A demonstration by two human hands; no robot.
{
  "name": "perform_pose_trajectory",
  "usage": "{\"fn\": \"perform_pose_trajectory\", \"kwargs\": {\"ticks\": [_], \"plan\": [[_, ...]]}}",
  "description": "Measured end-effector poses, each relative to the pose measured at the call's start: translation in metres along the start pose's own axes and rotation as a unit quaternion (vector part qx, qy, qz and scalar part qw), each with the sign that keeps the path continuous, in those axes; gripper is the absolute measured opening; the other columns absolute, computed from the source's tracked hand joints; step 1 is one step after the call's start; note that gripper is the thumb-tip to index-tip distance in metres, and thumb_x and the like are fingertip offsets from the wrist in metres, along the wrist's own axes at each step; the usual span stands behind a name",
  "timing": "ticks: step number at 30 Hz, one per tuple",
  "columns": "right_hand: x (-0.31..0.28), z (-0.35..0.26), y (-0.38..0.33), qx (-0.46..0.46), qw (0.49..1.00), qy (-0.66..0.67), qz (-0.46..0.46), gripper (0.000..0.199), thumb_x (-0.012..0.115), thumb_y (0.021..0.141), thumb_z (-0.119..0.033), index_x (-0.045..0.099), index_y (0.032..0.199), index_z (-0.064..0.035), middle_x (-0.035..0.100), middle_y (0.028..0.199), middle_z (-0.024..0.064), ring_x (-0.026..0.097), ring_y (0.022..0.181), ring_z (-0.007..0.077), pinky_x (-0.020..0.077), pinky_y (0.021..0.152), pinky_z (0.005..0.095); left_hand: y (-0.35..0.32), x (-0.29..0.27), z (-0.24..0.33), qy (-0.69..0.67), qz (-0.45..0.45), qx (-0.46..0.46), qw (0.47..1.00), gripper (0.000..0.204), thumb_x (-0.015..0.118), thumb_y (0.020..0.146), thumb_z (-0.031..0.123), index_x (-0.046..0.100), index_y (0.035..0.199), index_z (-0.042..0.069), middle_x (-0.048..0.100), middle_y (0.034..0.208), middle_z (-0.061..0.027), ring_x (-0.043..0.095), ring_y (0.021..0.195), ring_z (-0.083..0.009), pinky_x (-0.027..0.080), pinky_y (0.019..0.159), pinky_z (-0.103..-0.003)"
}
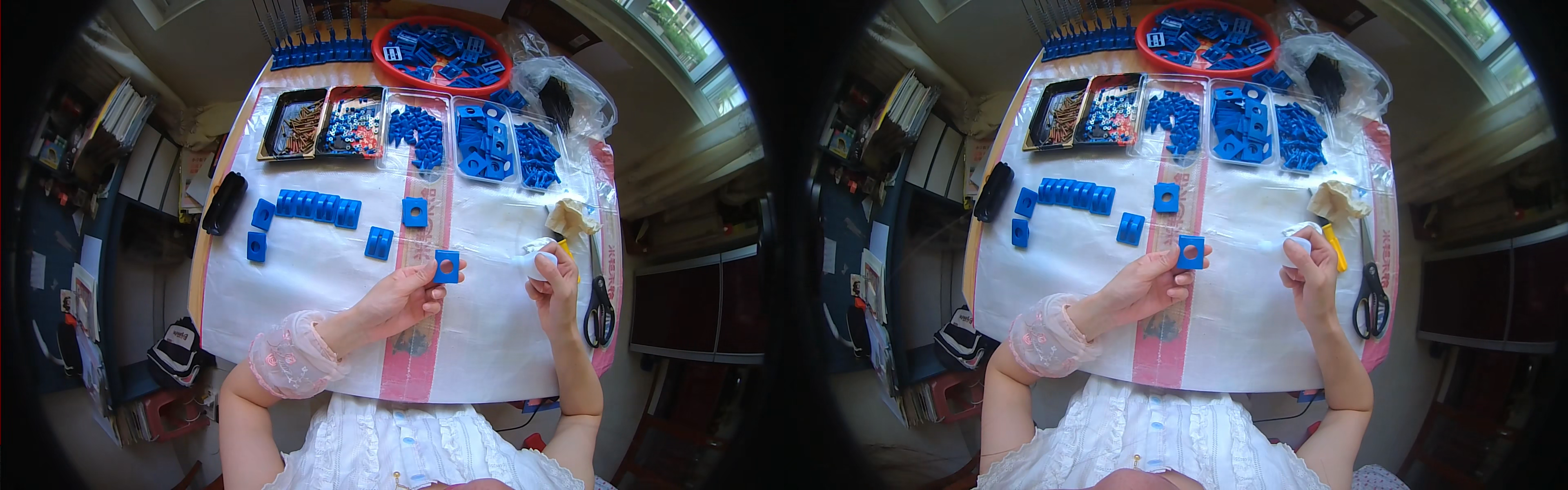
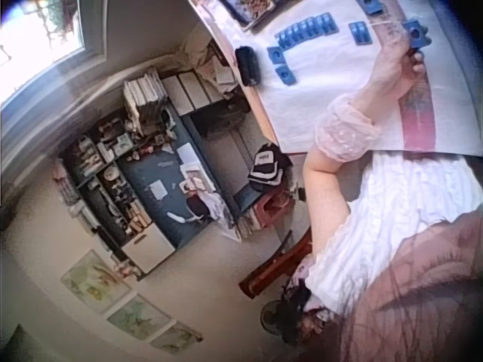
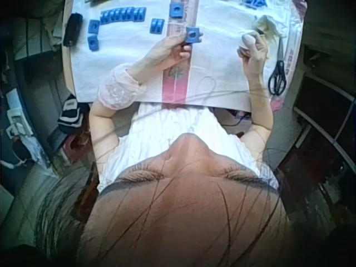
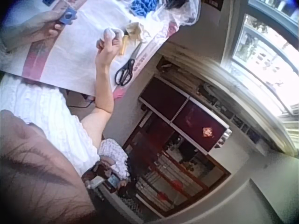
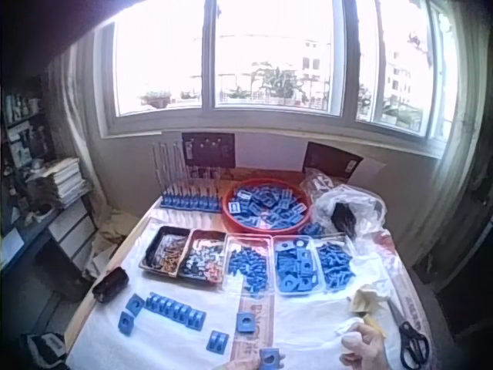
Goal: Manually assemble and glue small plastic electronic housing components.
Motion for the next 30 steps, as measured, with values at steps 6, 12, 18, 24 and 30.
{"fn": "perform_pose_trajectory", "kwargs": {"ticks": [6, 12, 18, 24, 30], "plan": [[-0.001, 0.000, 0.000, -0.001, 1.000, 0.011, 0.001, 0.013, 0.064, 0.089, -0.014, 0.052, 0.083, -0.0135, 0.041, 0.063, -0.0092, 0.027, 0.048, 0.0001, 0.0234, 0.046, 0.0193, -0.001, 0.000, 0.000, -0.005, 0.006, -0.001, 1.000, 0.051, 0.047, 0.102, 0.035, 0.042, 0.140, 0.000, 0.052, 0.117, -0.0025, 0.043, 0.081, -0.0063, 0.041, 0.067, -0.020], [-0.006, -0.005, 0.001, -0.010, 0.999, 0.039, -0.002, 0.014, 0.065, 0.089, -0.016, 0.052, 0.083, -0.0118, 0.043, 0.063, -0.0080, 0.028, 0.048, -0.0002, 0.0230, 0.045, 0.0191, -0.001, 0.001, 0.004, -0.028, 0.000, 0.014, 1.000, 0.053, 0.048, 0.102, 0.037, 0.040, 0.140, 0.000, 0.052, 0.114, -0.0022, 0.044, 0.082, -0.0063, 0.042, 0.067, -0.020], [-0.008, -0.011, 0.002, -0.020, 0.999, 0.036, 0.003, 0.015, 0.065, 0.089, -0.016, 0.053, 0.081, -0.0104, 0.046, 0.065, -0.0065, 0.029, 0.049, -0.0005, 0.0219, 0.044, 0.0185, -0.001, 0.001, 0.007, -0.047, -0.005, 0.031, 0.998, 0.053, 0.050, 0.101, 0.035, 0.041, 0.140, 0.000, 0.052, 0.114, -0.0028, 0.045, 0.083, -0.0065, 0.044, 0.069, -0.020], [-0.009, -0.010, 0.002, -0.020, 0.999, 0.034, -0.001, 0.015, 0.064, 0.089, -0.016, 0.053, 0.081, -0.0104, 0.048, 0.066, -0.0058, 0.030, 0.049, -0.0007, 0.0221, 0.044, 0.0184, -0.001, 0.000, 0.007, -0.049, -0.006, 0.036, 0.998, 0.052, 0.050, 0.101, 0.035, 0.041, 0.139, 0.000, 0.052, 0.114, -0.0028, 0.045, 0.082, -0.0062, 0.044, 0.069, -0.020], [-0.009, -0.009, 0.003, -0.018, 0.999, 0.026, 0.001, 0.016, 0.065, 0.089, -0.016, 0.053, 0.080, -0.0111, 0.048, 0.066, -0.0062, 0.030, 0.049, -0.0007, 0.0223, 0.044, 0.0185, -0.001, 0.001, 0.007, -0.038, -0.007, 0.033, 0.999, 0.053, 0.050, 0.101, 0.036, 0.041, 0.140, 0.000, 0.051, 0.113, -0.0020, 0.045, 0.082, -0.0061, 0.043, 0.069, -0.020]]}}
Point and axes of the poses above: each hand's wrist, its own y-axis towards the middle knuckle, its own x-axis out of the palm, z = x × y, the point moved 6 cm from there along y, towards the middle knuckle
